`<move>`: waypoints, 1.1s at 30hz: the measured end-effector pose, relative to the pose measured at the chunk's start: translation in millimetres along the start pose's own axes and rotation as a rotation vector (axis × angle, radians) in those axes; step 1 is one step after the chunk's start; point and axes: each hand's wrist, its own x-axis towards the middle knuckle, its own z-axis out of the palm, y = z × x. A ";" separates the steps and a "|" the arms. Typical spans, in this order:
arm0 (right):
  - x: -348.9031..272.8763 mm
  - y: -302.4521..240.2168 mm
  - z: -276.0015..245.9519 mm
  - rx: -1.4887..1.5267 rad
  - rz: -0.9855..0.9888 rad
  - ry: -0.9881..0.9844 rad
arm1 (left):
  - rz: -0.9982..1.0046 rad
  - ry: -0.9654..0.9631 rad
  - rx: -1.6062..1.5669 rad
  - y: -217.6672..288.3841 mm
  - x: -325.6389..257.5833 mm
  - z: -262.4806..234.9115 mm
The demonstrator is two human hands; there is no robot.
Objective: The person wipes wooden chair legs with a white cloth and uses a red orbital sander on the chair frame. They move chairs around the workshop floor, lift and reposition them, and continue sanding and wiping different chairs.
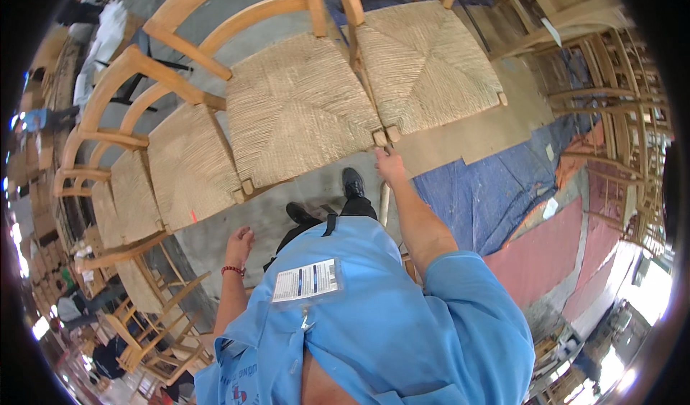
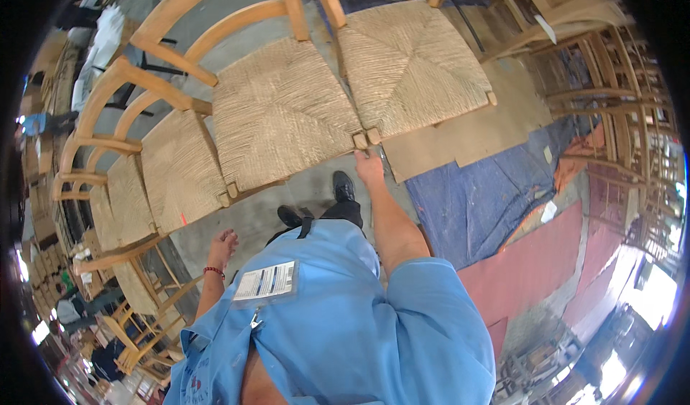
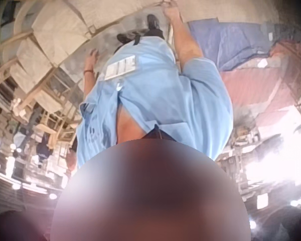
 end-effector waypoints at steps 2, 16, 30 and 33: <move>5.2 -2.6 14.4 0.312 0.125 -0.104 | -0.030 0.048 -0.043 -13.1 -7.7 -5.6; -13.3 5.4 46.1 1.028 0.390 -0.262 | -0.044 0.306 -0.048 -129.1 -93.4 5.8; -106.9 28.0 114.0 0.017 0.218 0.207 | -0.158 0.070 -0.362 -304.2 26.9 -117.7; -143.7 52.9 157.4 -0.271 0.291 0.112 | -0.187 0.109 -0.506 -334.8 69.6 -187.3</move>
